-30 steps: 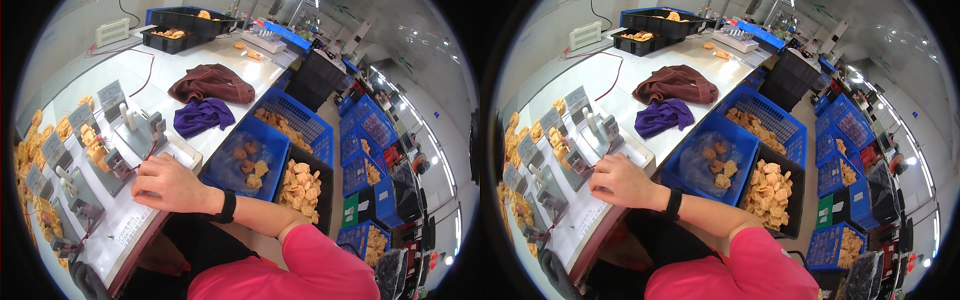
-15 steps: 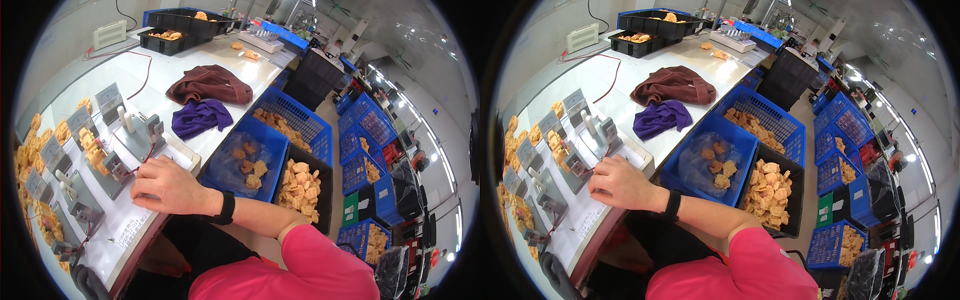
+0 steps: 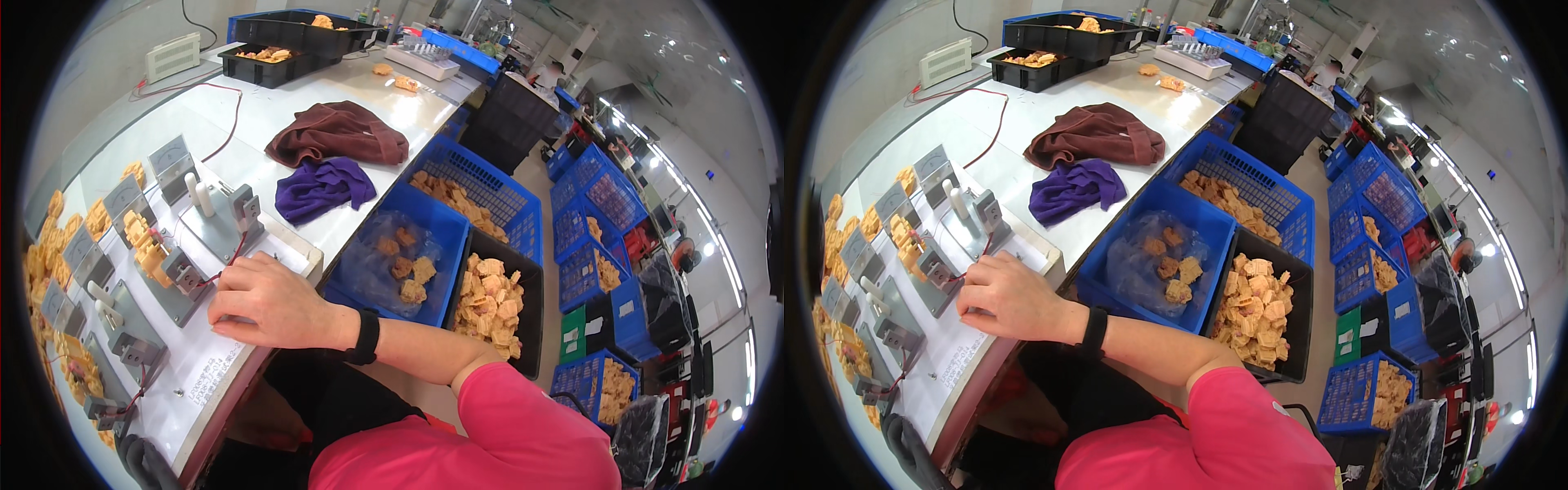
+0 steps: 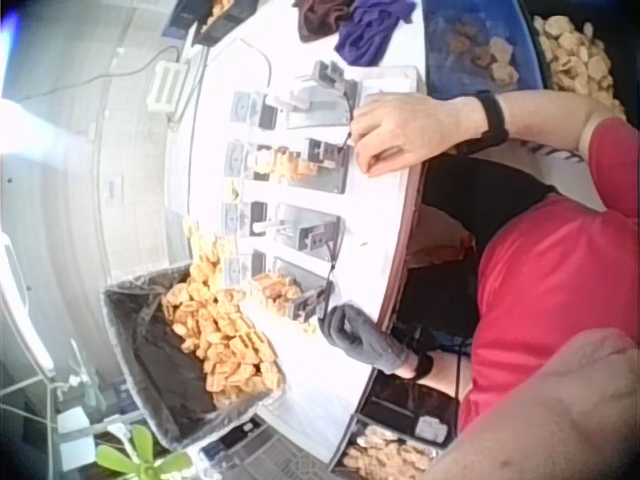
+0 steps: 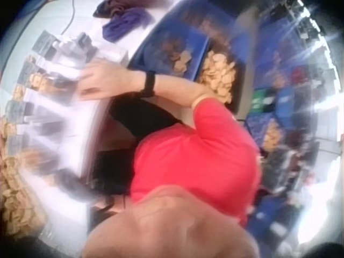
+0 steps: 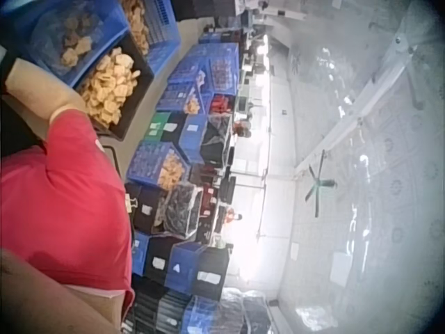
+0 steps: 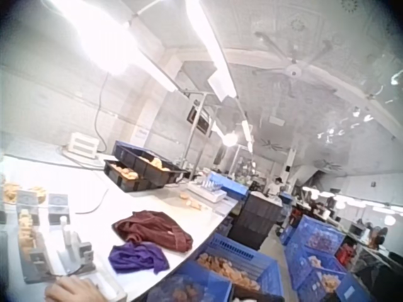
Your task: The person picks up yellow plastic components from a tray and places them into a testing jig on the table. They connect red and black wires to the components and observe the gauges on the jig. After testing, they remove the components and place them into a blue bin, repeating the process for multiple units.
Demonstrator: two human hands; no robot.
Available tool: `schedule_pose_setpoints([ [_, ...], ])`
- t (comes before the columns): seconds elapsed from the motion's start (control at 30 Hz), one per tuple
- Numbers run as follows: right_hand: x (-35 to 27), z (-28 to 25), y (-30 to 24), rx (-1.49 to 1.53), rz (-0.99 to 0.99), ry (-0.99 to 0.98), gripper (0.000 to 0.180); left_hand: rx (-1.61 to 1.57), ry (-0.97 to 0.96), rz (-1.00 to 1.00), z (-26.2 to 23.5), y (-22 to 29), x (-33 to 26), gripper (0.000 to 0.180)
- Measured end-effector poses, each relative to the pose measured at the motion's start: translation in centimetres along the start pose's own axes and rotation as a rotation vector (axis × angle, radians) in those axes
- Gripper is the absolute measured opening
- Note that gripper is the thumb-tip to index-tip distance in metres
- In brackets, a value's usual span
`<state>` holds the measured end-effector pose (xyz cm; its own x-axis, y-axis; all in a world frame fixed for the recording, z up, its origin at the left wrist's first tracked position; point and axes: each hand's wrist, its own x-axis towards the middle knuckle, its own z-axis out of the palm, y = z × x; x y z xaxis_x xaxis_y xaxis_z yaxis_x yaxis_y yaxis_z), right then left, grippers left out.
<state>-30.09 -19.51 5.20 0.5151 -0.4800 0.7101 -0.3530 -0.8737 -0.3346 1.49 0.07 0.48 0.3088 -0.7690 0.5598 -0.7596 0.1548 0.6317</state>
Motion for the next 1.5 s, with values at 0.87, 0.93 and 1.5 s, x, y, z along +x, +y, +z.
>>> schedule_pose_setpoints([
  [0.87, -0.1, 0.0, 0.0, -0.020, 0.000, 0.013, 0.010, 0.022, -0.070, -0.065, -0.4, -0.6, -0.4, 0.046],
  [0.93, -0.3, -0.2, 0.0, -0.026, 0.013, 0.011, 0.010, 0.274, -0.136, -0.004, -0.3, -1.3, -0.4, 0.046],
  [1.5, -0.3, 0.3, 0.1, -0.013, -0.016, 0.055, 0.009, 0.361, -0.125, -0.023, -0.4, -0.8, -0.2, 0.041],
])
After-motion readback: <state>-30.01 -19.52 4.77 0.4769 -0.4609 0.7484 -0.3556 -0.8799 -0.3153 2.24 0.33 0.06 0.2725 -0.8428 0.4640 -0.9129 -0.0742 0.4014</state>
